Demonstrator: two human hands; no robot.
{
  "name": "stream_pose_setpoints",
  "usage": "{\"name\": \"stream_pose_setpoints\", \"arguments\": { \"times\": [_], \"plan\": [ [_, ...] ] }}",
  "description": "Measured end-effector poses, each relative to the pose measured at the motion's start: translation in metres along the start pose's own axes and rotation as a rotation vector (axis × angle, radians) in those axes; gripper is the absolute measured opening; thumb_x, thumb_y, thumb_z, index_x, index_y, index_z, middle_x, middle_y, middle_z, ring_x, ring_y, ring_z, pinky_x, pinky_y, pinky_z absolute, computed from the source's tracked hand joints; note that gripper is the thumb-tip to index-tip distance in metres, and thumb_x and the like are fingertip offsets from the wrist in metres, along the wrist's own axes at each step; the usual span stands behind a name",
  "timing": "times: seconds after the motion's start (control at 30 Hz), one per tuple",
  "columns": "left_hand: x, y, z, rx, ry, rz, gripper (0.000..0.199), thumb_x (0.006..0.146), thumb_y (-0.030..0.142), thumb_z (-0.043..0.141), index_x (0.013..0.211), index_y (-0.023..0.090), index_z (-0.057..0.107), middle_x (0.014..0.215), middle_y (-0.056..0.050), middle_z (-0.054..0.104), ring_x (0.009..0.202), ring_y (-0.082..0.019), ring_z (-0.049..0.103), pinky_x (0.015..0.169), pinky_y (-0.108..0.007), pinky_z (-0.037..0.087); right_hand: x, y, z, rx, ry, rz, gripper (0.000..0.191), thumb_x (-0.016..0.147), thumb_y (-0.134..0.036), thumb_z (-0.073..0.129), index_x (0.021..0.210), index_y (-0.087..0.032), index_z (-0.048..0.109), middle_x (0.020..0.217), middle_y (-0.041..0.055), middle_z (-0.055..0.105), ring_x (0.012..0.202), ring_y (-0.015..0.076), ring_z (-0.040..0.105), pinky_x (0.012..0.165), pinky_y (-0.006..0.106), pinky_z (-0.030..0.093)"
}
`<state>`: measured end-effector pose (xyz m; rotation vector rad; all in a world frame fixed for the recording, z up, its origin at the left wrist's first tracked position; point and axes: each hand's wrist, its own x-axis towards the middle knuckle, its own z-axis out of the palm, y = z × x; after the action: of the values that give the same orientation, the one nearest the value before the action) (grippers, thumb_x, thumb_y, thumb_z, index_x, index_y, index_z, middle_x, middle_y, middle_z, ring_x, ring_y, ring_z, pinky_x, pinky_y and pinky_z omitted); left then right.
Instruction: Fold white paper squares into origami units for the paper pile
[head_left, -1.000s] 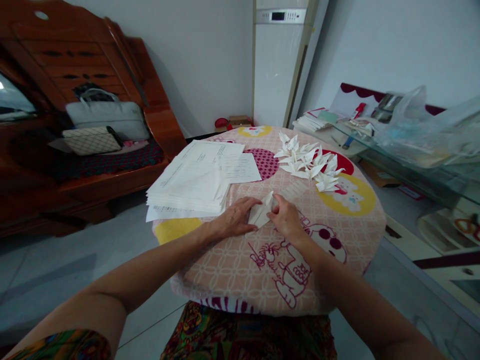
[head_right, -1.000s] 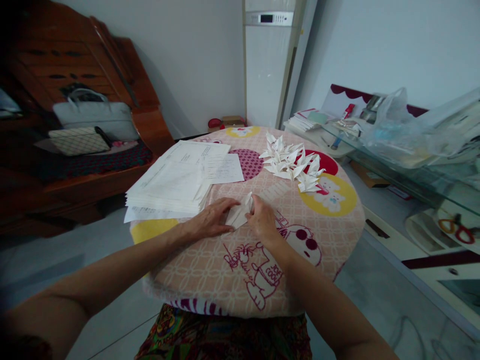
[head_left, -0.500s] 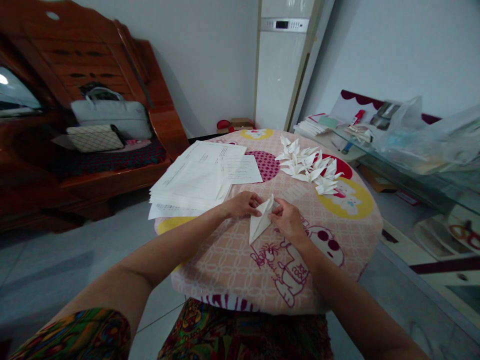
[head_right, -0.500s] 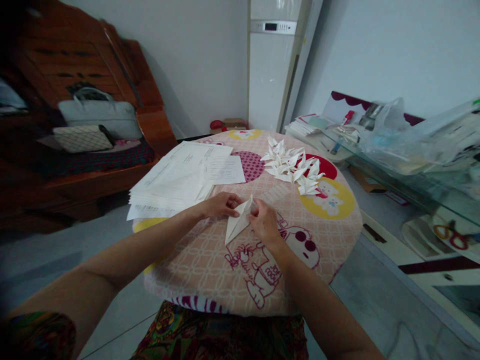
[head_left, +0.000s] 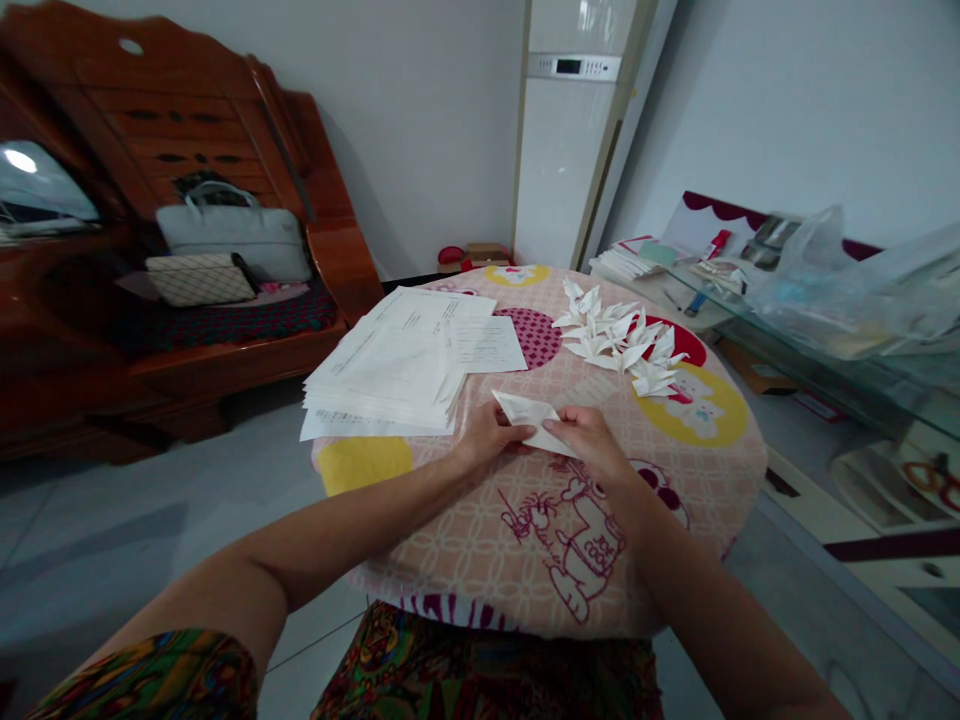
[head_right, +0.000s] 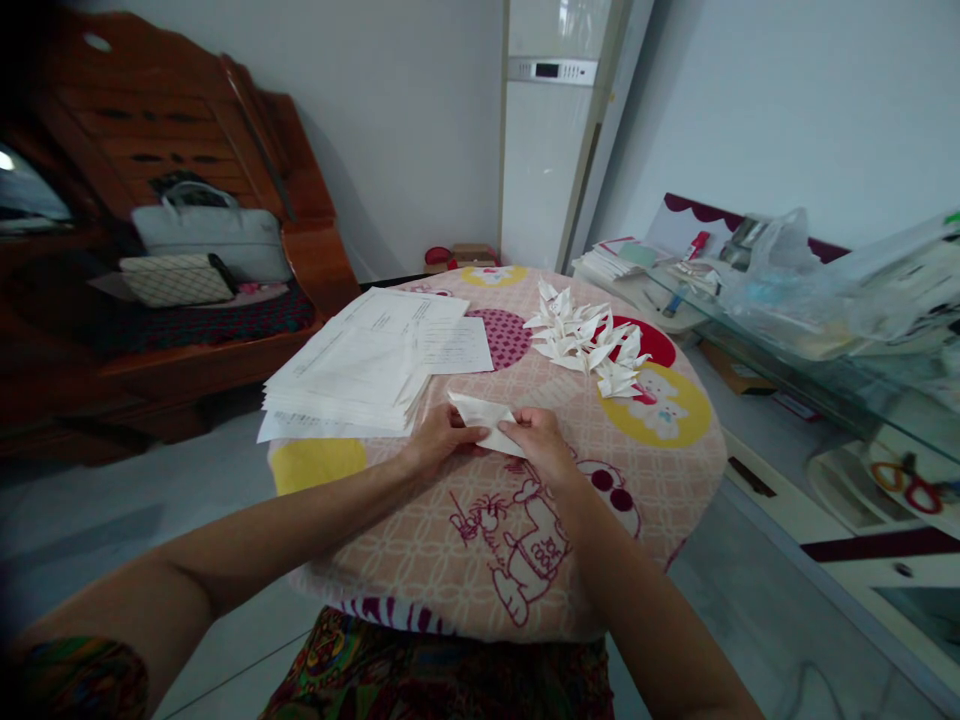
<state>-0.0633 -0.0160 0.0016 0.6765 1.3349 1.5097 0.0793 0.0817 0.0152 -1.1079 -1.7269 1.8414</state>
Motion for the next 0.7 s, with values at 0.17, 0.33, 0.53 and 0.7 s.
{"name": "stream_pose_setpoints", "arguments": {
  "times": [0.17,0.33,0.53,0.7],
  "plan": [
    [0.013,-0.003,-0.018,0.308,0.136,0.142,0.077,0.057,0.014,0.081,0.128,0.018,0.05,0.082,0.001,0.066,0.059,-0.012,0.06,0.058,-0.027,0.054,0.015,-0.002,-0.024,-0.476,-0.061,-0.018,0.009,0.073,-0.021,0.068,0.066,-0.017,0.065,0.049,-0.0042,0.058,0.042,0.0109,0.05,0.039,0.02,0.033],
    [0.015,0.004,-0.025,0.857,0.09,0.337,0.041,0.066,0.022,0.075,0.106,0.017,0.066,0.083,-0.002,0.067,0.074,-0.017,0.063,0.07,-0.029,0.05,0.01,-0.004,-0.014,-1.051,0.123,-0.351,0.01,0.081,-0.025,0.067,0.076,-0.017,0.068,0.072,0.0039,0.068,0.067,0.0171,0.06,0.059,0.026,0.041],
    [0.005,0.006,-0.021,1.096,0.061,0.453,0.018,0.073,0.025,0.068,0.089,0.016,0.068,0.088,-0.006,0.068,0.081,-0.021,0.062,0.074,-0.033,0.05,-0.008,0.017,0.005,-1.41,0.14,-0.694,0.023,0.091,-0.008,0.047,0.094,-0.014,0.068,0.098,0.0154,0.067,0.093,0.0265,0.058,0.082,0.037,0.046],
    [0.01,0.008,-0.036,1.154,0.048,0.605,0.035,0.07,0.03,0.076,0.101,0.018,0.063,0.101,-0.008,0.065,0.095,-0.025,0.06,0.086,-0.04,0.05,-0.012,0.036,0.002,-1.313,0.006,-0.871,0.033,0.091,-0.007,0.045,0.117,-0.013,0.065,0.121,0.0174,0.064,0.106,0.0278,0.057,0.092,0.041,0.048]
  ]
}}
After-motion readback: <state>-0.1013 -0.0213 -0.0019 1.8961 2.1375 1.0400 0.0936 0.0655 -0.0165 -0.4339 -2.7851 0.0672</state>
